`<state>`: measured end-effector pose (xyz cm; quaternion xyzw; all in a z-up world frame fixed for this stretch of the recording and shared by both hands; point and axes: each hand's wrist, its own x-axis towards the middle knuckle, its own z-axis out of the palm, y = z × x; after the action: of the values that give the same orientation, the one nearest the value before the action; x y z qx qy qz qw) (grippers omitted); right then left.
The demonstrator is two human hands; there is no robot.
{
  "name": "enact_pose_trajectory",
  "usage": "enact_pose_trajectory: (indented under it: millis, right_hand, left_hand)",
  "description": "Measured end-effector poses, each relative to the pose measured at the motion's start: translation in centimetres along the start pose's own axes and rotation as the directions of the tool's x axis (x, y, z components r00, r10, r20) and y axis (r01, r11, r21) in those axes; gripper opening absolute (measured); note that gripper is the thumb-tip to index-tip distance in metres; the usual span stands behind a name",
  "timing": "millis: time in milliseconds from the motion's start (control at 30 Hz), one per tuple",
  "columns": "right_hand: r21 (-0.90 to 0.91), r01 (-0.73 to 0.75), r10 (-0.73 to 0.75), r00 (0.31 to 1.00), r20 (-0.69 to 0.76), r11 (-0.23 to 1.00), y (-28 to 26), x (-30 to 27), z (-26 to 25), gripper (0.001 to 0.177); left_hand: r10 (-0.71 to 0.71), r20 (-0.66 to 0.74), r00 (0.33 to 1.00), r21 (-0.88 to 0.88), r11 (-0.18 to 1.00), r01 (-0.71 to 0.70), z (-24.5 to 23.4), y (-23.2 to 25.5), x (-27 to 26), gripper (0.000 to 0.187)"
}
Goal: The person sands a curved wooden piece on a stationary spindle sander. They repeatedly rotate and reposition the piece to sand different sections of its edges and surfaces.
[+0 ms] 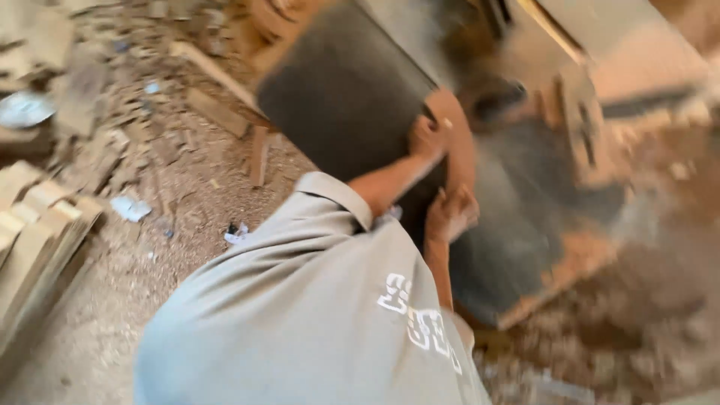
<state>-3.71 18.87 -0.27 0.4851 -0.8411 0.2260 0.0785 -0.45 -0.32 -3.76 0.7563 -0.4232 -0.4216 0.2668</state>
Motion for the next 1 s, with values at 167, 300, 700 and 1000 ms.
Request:
enact_pose_trajectory:
  millis: [167,300,700,1000]
  right_hand:
    - [-0.016,0.02,-0.021,1.0,-0.013,1.0,-0.2,2.2,-1.3,0.046]
    - [-0.024,0.042,-0.043,0.999,-0.028,0.999,0.0,2.7,-0.4,0.046]
    - [-0.003,0.123,-0.123,0.992,-0.032,0.992,0.4,4.5,0.5,0.044]
    - [0.019,0.172,-0.171,0.985,-0.031,0.985,0.0,6.3,0.1,0.042]
  left_hand:
    - [-0.022,0.001,1.0,0.11,0.994,0.021,1.1,-1.4,0.7,0.039]
    - [-0.055,-0.017,0.998,0.102,0.993,0.057,0.5,-1.3,1.0,0.04]
    - [-0.13,-0.076,0.989,0.049,0.99,0.134,0.2,-0.2,2.2,0.036]
    - [-0.124,-0.111,0.986,0.026,0.991,0.128,-0.8,1.1,2.2,0.034]
